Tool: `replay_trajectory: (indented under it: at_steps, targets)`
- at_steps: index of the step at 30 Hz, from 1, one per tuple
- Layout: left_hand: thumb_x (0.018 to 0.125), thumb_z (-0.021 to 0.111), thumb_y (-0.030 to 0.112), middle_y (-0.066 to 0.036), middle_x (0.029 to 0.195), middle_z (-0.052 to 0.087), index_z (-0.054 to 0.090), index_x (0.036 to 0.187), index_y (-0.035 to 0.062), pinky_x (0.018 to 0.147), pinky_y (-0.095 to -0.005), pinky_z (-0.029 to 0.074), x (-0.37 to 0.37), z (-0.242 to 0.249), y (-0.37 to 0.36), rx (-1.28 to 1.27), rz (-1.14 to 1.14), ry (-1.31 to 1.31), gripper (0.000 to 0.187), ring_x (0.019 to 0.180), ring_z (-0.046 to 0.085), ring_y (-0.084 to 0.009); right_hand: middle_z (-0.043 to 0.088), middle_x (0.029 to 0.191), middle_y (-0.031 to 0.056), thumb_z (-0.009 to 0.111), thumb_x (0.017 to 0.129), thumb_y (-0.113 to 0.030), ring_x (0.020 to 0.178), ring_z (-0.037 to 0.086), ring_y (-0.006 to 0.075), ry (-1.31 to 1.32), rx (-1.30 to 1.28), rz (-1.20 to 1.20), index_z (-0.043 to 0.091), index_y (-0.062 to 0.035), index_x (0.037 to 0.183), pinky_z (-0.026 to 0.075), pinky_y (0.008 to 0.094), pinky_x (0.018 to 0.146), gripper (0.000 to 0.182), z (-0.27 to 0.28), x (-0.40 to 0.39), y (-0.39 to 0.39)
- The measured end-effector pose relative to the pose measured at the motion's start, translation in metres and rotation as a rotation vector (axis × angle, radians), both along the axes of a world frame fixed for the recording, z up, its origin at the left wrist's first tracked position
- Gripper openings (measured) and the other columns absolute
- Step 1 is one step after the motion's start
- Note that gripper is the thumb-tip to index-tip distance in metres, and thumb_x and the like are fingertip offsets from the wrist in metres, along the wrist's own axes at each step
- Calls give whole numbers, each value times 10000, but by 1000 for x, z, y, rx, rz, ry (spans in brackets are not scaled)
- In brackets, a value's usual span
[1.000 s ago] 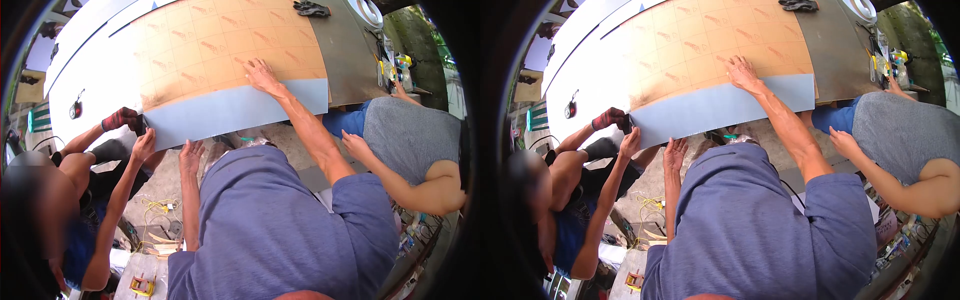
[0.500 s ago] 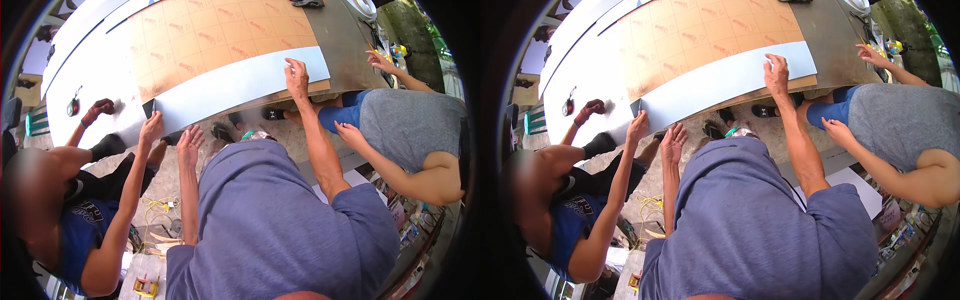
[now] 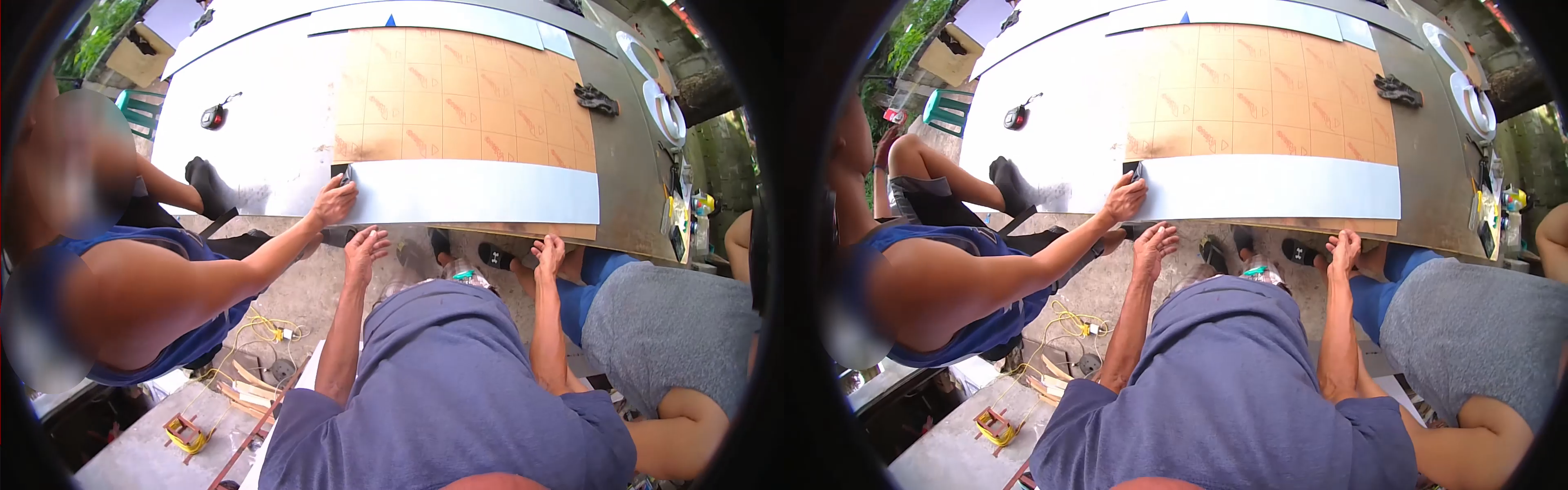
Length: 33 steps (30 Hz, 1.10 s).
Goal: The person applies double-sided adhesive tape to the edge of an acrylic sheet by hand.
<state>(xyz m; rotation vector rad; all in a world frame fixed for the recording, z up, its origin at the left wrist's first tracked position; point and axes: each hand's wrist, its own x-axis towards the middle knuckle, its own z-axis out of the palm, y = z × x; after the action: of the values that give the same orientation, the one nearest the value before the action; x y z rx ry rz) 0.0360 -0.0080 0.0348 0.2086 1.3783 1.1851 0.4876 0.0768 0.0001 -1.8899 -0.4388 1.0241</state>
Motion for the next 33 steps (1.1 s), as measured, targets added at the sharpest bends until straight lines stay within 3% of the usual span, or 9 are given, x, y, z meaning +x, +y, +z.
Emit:
replay_trajectory:
  at_steps: [5,8,9,12,15,23,26,30,33]
  targets:
    - [993,593,196,-125,1097,702,560,1264,4,705,-299,576,-12,3,-7,4,44,6,334,884,701,-174,558,1046,143,598,928,-113,742,657,255,116,93,-110,427,-32,1197,585,384,615,329,-12,-10,5]
    - [994,592,196,-123,1091,703,567,1256,7,702,-300,577,-14,1,-12,24,65,-9,325,879,700,-171,555,1046,142,599,925,-110,741,657,254,104,72,-121,423,-32,1200,584,380,608,336,-11,-10,9]
    - [993,594,201,-118,1086,705,569,1257,11,707,-307,578,-15,-2,-13,24,77,-8,326,877,700,-171,568,985,131,565,940,-95,718,650,206,91,63,-114,421,-21,1191,574,311,567,299,-2,-16,9]
    - [992,599,204,-111,1082,706,567,1260,19,712,-314,576,-21,-5,-18,31,93,-28,327,879,699,-171,585,1003,131,574,943,-107,737,661,209,89,35,-86,462,-14,1196,577,306,559,292,-5,-17,7]
    - [993,598,203,-106,1083,707,572,1247,28,713,-315,572,-25,-3,-20,34,90,-13,309,883,698,-168,585,1036,124,590,924,-107,754,660,239,54,19,-53,477,-19,1236,576,353,592,343,-9,-18,4]
    - [989,602,178,-108,1025,712,595,1193,9,687,-275,562,-41,-1,-14,117,73,23,265,826,694,-158,628,993,76,603,920,-115,727,635,133,-103,36,27,582,-7,1174,552,242,569,277,6,-14,7]
    - [970,636,194,-90,937,717,631,1139,-1,617,-230,540,-50,10,-3,114,29,151,259,724,681,-130,649,874,62,607,924,-176,733,630,148,-322,128,115,627,-28,1138,536,285,636,261,-6,16,27]
    - [947,672,229,-49,848,704,678,1054,-5,552,-205,472,-58,42,17,-26,-44,497,257,658,643,-80,705,1003,123,585,941,-241,890,675,221,-644,109,300,665,-47,1179,533,352,810,317,14,64,81]
    - [938,675,210,-72,902,713,678,1084,-20,626,-244,515,-76,34,41,80,67,650,272,741,672,-129,695,1099,169,583,943,-266,1030,658,281,-789,94,442,650,-22,1208,502,379,916,366,14,105,135]
